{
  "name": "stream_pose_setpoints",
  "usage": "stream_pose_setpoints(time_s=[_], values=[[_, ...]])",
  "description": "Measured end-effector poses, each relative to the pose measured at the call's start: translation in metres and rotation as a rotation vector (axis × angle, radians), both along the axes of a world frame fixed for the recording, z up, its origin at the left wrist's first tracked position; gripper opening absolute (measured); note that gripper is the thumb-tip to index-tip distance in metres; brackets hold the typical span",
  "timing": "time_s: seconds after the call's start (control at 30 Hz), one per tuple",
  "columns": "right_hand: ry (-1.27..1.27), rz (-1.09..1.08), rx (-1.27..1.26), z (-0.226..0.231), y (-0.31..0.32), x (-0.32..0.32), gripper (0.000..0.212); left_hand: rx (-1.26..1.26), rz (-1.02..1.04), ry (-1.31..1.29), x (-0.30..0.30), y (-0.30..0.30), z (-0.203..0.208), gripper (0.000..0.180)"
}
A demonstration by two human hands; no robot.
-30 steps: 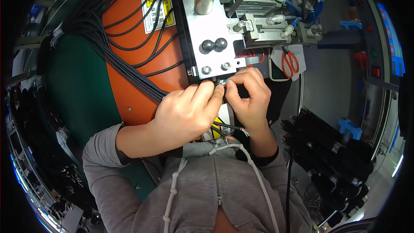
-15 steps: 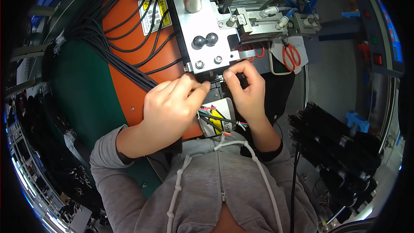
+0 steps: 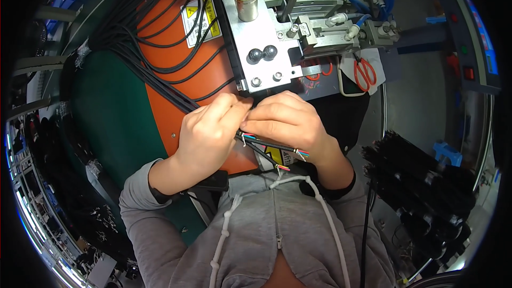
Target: The person holds a bundle of wires and inserts the ends of individual wires into a machine one at a time. After each wire is processed, the person pulls it out and moves to the next wire in the bundle.
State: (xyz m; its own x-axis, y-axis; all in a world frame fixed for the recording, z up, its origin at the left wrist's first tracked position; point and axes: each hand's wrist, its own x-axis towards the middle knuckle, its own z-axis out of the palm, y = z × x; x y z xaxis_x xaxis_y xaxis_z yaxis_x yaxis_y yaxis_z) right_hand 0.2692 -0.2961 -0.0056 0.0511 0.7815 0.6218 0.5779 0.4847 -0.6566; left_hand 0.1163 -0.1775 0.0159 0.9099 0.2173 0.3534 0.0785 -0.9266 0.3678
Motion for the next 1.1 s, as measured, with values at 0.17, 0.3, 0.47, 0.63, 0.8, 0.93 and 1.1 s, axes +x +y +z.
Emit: stream_pose_setpoints(time_s=[0.17,0.3,0.47,0.63,0.8,0.93,1.1], values=[[-0.06,-0.196,0.063,-0.002,-0.029,0.003,0.026,0.095,-0.265,-0.3,0.014,0.006,0.011,0.027],[0.098,-0.231,0.005,0.009,-0.053,0.0,0.024,0.016,-0.331,-0.371,0.012,-0.015,0.026,0.025],[0.325,-0.331,-0.017,0.017,-0.034,-0.007,0.021,0.091,-0.346,-0.285,0.011,-0.002,0.017,0.023],[0.344,-0.384,0.117,0.012,-0.015,-0.008,0.021,0.035,-0.199,-0.342,0.016,-0.001,0.011,0.024],[0.501,-0.277,-0.013,0.008,-0.017,-0.007,0.019,-0.026,-0.179,-0.34,0.022,-0.005,0.008,0.02],[0.352,-0.441,0.009,0.011,-0.019,-0.011,0.014,-0.005,-0.152,-0.248,0.019,-0.009,0.012,0.021],[0.284,-0.451,-0.226,0.019,-0.027,0.002,0.011,0.098,-0.151,-0.235,0.02,-0.007,0.013,0.03]])
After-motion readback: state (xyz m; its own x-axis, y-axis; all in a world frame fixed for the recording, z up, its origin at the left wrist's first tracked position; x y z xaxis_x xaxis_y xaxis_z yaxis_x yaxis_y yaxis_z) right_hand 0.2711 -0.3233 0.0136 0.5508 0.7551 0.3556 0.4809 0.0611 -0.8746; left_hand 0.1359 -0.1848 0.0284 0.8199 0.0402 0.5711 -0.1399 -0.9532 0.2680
